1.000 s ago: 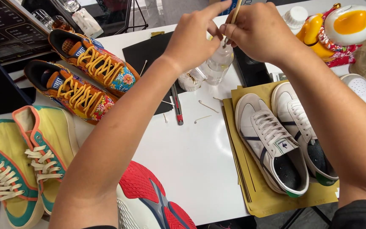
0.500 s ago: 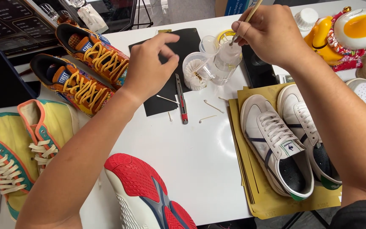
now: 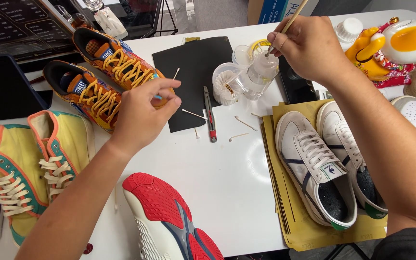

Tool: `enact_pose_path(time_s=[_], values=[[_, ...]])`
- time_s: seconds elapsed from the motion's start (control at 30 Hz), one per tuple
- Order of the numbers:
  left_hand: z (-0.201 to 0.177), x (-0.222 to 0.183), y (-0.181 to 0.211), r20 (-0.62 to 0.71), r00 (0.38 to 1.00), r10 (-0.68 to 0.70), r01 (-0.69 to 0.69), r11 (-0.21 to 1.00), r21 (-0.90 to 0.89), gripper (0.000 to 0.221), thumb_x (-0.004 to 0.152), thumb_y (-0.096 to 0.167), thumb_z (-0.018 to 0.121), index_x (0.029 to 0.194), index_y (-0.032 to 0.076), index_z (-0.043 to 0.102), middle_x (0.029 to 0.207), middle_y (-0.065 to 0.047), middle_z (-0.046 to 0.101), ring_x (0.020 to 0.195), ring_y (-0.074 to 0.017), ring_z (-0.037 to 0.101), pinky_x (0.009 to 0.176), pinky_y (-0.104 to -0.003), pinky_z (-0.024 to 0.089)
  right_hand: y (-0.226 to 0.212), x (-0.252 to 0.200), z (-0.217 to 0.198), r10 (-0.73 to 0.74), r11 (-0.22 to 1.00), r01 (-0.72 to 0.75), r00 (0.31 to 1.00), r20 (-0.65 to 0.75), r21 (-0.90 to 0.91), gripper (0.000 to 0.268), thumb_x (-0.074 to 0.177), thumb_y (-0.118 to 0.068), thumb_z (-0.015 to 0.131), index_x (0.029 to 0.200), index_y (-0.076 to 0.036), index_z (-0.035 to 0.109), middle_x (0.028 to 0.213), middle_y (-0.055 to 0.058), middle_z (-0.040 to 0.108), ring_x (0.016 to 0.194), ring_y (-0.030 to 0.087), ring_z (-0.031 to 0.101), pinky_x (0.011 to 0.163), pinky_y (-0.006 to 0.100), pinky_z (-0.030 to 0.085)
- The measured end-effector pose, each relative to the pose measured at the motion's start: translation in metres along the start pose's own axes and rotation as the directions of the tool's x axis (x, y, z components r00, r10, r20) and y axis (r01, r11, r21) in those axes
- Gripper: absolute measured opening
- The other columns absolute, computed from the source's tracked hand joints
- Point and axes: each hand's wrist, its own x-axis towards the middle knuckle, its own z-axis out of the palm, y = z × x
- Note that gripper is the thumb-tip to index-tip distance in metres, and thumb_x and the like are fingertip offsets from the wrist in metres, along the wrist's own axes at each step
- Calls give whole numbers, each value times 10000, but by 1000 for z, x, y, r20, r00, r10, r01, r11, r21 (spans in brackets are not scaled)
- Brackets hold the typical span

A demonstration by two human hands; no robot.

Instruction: Applying white paint to the sole of a sneaker using a fine brush for customization.

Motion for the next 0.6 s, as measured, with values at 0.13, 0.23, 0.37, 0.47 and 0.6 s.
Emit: enact_pose_path(time_s=[0.13, 0.23, 0.37, 0.47, 0.6], values=[[-4, -16, -8, -8, 1000, 3, -4, 999, -36, 288, 918, 116, 729, 1195, 37, 724, 941, -64, 789, 831, -143, 754, 823, -296, 591, -8, -4, -4, -16, 999, 16, 1000, 5, -45, 211, 1091, -171, 682, 1100, 31, 744, 866, 170, 752, 783, 228, 763, 681, 340, 591], [-7, -25, -13, -4, 1000, -27, 27, 998, -56, 291, 914, 121, 729, 1188, 24, 716, 943, -67, 787, 847, -148, 753, 769, -297, 591, -5, -6, -3, -28, 998, 28, 1000, 4, -61, 194, 1079, -169, 698, 1078, 18, 753, 844, 160, 749, 731, 219, 750, 658, 339, 574], [-9, -33, -15, 9, 996, -89, 88, 996, 28, 292, 904, 130, 735, 1177, 27, 728, 918, -65, 786, 780, -153, 726, 733, -297, 573, -6, -7, -2, -26, 997, 26, 1000, 1, -69, 199, 1087, -178, 700, 1076, 14, 751, 842, 156, 746, 721, 217, 744, 654, 336, 570], [-9, -36, -16, 29, 988, -149, 148, 988, 34, 292, 903, 144, 735, 1176, 40, 733, 906, -57, 786, 741, -144, 720, 717, -286, 569, -8, -7, -3, -14, 996, 15, 1000, 7, -82, 208, 1089, -188, 702, 1074, 13, 754, 837, 158, 744, 713, 222, 741, 649, 342, 567], [-9, -39, -20, 38, 991, -124, 123, 992, 36, 291, 907, 141, 737, 1179, 35, 736, 896, -60, 790, 730, -137, 721, 749, -284, 568, -8, -6, -2, -23, 995, 24, 1000, 9, -100, 212, 1089, -195, 709, 1072, 10, 758, 838, 157, 744, 723, 231, 743, 655, 347, 570]])
